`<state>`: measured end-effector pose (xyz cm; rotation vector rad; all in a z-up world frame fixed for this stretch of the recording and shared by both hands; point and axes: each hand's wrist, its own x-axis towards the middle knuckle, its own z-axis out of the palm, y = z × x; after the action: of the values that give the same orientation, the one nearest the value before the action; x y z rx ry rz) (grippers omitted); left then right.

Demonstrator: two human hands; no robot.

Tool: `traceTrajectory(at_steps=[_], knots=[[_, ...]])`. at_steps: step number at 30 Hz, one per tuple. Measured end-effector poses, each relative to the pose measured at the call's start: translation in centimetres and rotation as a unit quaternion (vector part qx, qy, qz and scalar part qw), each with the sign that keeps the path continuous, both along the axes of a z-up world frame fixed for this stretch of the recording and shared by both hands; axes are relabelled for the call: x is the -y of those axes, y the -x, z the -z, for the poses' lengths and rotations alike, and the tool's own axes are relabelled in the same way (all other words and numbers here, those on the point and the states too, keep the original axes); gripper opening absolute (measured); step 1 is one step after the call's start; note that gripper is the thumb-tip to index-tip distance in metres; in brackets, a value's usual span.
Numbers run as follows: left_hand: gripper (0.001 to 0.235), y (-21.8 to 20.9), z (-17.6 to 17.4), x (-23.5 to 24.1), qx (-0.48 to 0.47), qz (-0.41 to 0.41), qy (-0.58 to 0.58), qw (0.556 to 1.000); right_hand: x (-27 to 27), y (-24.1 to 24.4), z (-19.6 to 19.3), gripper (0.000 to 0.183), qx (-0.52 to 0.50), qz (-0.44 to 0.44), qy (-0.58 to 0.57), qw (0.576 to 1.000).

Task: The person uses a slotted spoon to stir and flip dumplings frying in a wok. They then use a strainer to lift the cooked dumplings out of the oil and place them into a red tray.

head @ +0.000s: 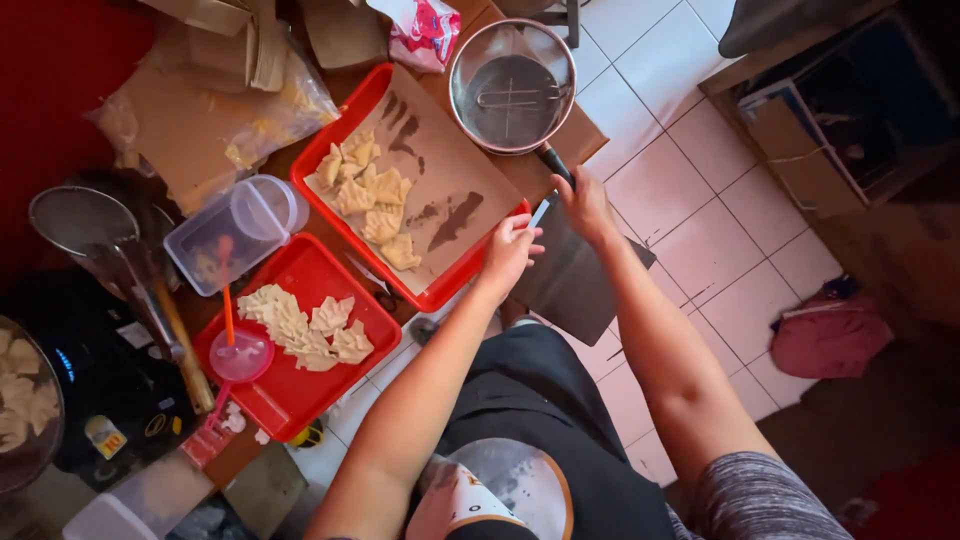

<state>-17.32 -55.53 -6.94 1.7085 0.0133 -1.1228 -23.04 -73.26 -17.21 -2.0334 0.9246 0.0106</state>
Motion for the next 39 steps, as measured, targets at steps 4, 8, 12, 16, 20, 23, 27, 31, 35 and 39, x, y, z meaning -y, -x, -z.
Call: traceTrajectory(at_steps=[4, 8, 12, 16, 20, 23, 27, 31, 35, 39], knots=[[0.043, 0.3, -1.4, 0.0, 0.002, 0.008, -0.007, 1.0, -0.9, 1.9, -1.6, 0.038, 0.047, 0.029, 0.028, 0.998], [0.04, 0.6, -3.7, 0.3, 0.01, 0.019, 0.019, 1.0, -2.2, 3.2, -6.1, 0.034, 0.051, 0.056, 0.051, 0.996], [0.041, 1.5, -4.7, -0.7, 0.023, 0.019, 0.074, 0.997, -5.8, 3.6, -13.2, 0.029, 0.088, 0.046, 0.054, 0.994], [0.054, 2.0, -7.3, -3.5, 0.052, -0.019, 0.091, 0.994, -11.3, 3.3, -16.4, 0.019, 0.121, 0.018, 0.003, 0.992], [0.051, 1.8, -10.6, -8.9, 0.027, -0.102, 0.092, 0.99, -17.1, 2.1, -19.4, 0.018, 0.127, -0.037, -0.026, 0.991], [0.029, 1.9, -15.4, -12.9, 0.061, -0.189, 0.117, 0.973, -21.3, 1.3, -21.1, 0.021, 0.133, -0.121, -0.021, 0.983], [0.028, 3.0, -14.0, -18.3, -0.013, -0.387, 0.131, 0.913, -26.3, 0.2, -23.5, 0.028, 0.137, -0.223, -0.061, 0.963], [0.029, 3.6, -13.9, -24.0, -0.038, -0.486, 0.166, 0.857, -31.8, -0.8, -24.9, 0.038, 0.121, -0.326, -0.07, 0.935], [0.031, 4.3, -15.7, -28.6, -0.013, -0.553, 0.179, 0.814, -36.7, -0.9, -22.7, 0.03, 0.144, -0.399, -0.036, 0.905], [0.032, 4.4, -14.0, -33.3, 0.001, -0.602, 0.194, 0.775, -41.7, -1.2, -22.6, 0.031, 0.113, -0.445, -0.028, 0.888]])
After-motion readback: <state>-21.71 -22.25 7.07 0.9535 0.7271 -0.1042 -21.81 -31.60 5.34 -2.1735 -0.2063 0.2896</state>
